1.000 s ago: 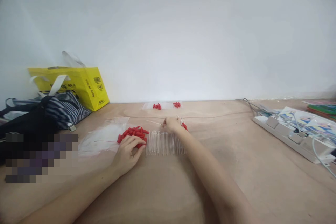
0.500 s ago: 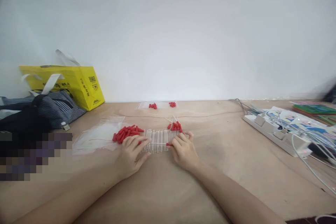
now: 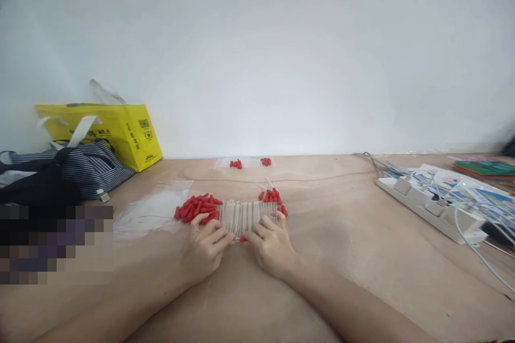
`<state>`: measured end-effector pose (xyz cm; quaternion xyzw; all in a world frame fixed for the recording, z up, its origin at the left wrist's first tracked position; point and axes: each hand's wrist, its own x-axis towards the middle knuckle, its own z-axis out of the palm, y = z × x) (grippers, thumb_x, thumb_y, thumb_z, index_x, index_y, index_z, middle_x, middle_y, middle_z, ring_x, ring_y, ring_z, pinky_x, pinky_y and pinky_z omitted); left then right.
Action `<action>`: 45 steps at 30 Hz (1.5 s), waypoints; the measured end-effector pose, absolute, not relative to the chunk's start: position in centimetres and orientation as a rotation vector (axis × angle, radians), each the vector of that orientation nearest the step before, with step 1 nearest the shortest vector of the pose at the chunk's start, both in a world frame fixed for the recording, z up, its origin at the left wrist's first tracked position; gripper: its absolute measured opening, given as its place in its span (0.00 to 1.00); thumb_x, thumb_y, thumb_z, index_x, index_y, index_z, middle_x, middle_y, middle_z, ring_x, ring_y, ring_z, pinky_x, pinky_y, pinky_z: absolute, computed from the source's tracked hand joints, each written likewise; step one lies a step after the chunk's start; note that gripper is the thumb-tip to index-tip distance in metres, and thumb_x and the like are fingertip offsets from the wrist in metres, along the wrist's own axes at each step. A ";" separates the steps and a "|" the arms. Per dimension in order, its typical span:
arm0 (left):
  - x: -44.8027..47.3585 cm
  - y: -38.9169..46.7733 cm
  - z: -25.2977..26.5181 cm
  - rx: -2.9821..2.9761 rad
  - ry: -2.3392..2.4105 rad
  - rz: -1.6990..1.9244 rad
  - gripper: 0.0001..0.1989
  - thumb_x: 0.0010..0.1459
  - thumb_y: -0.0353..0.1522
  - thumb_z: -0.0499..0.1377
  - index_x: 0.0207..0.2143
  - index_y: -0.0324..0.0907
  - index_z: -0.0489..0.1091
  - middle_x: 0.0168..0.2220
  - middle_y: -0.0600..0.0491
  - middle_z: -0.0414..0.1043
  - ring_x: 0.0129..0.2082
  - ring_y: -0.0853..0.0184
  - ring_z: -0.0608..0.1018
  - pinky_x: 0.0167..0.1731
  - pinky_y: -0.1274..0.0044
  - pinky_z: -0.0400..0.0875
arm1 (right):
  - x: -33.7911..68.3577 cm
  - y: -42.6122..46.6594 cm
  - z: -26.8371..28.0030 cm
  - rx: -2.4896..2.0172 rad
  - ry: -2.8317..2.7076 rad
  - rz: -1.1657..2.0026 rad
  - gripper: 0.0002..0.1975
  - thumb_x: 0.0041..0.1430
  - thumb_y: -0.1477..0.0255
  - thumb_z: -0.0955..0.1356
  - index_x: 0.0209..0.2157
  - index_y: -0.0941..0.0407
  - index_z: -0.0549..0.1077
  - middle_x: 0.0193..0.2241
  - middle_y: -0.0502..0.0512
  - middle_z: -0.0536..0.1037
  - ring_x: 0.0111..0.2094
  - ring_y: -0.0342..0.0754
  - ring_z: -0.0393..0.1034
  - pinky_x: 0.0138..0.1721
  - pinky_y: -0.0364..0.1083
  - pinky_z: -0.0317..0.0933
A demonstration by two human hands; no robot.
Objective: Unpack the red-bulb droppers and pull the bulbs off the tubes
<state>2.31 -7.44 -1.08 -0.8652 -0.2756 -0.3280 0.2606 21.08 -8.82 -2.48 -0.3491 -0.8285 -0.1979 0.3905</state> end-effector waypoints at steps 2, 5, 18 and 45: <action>2.3 -7.5 -1.1 -2.336 -0.730 -0.896 0.08 0.53 0.26 0.51 0.25 0.42 0.67 0.18 0.58 0.67 0.26 0.69 0.66 0.40 0.65 0.53 | 21.2 -8.9 -2.4 -0.888 -2.116 -0.482 0.06 0.55 0.73 0.62 0.28 0.55 0.71 0.18 0.48 0.68 0.28 0.43 0.56 0.42 0.51 0.42; 2.3 -7.6 -1.2 -2.333 -0.711 -0.910 0.07 0.52 0.26 0.51 0.26 0.42 0.67 0.18 0.59 0.67 0.26 0.70 0.66 0.40 0.65 0.53 | 21.5 -9.1 -2.3 -0.877 -2.137 -0.450 0.07 0.55 0.72 0.62 0.26 0.56 0.70 0.18 0.48 0.67 0.27 0.43 0.56 0.43 0.51 0.41; 2.4 -8.4 -0.7 -2.319 -0.686 -0.891 0.10 0.53 0.25 0.49 0.26 0.43 0.67 0.18 0.59 0.66 0.26 0.70 0.67 0.44 0.65 0.52 | 22.5 -9.2 -1.5 -0.822 -2.259 -0.198 0.09 0.56 0.70 0.61 0.26 0.54 0.70 0.19 0.46 0.68 0.29 0.42 0.59 0.45 0.51 0.40; 3.6 -2.6 4.8 -2.804 -1.952 -1.001 0.10 0.52 0.28 0.48 0.36 0.41 0.66 0.34 0.53 0.73 0.35 0.69 0.74 0.34 0.78 0.66 | 28.2 -5.0 -1.3 -1.930 -1.610 0.187 0.13 0.51 0.65 0.61 0.23 0.53 0.74 0.23 0.52 0.75 0.30 0.49 0.67 0.38 0.50 0.48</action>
